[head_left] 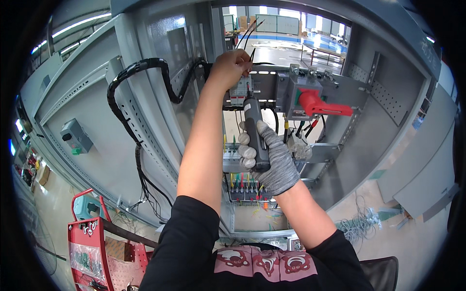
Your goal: The person works inside an open electrical cabinet, stripping wire insulation with pliers and inserting wires into terminal blocks. They use a power drill to tighten terminal screws and organize wires within the cabinet.
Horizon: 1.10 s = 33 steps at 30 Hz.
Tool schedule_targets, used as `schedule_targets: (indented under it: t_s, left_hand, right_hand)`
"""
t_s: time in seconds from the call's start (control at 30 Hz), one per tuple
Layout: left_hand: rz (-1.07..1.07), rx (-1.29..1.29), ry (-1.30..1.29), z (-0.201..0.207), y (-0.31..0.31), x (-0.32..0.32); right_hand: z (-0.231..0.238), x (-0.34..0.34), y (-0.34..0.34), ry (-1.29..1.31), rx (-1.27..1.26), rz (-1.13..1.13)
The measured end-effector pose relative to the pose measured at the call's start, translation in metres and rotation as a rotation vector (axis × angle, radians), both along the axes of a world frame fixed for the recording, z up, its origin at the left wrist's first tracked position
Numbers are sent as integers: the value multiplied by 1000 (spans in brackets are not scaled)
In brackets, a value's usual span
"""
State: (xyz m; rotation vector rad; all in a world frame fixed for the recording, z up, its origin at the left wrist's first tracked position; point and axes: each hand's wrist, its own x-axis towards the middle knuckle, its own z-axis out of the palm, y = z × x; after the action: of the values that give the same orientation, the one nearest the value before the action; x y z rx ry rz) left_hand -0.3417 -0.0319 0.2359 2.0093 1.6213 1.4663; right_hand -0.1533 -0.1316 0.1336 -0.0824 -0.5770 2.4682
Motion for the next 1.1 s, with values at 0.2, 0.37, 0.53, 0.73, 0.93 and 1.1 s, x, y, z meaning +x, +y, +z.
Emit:
schedule_targets:
  t_s: [0.2, 0.37, 0.53, 0.73, 0.93, 1.1]
  left_hand:
    - [4, 6, 2, 0, 3, -4]
    - [-22, 8, -23, 0, 3, -2]
    - [-1, 11, 1, -2, 3, -2]
    - [28, -27, -1, 2, -3, -2]
    - [21, -39, -53, 0, -5, 0]
    - [23, -30, -45, 3, -5, 4]
  right_hand:
    - [10, -5, -6, 96, -47, -14]
    - [12, -6, -8, 95, -59, -7]
    - [7, -10, -13, -90, 153, -220]
    - [5, -7, -11, 164, -23, -80]
    - [14, -3, -23, -68, 164, -266]
    - [-5, -15, -13, 3, 155, -229]
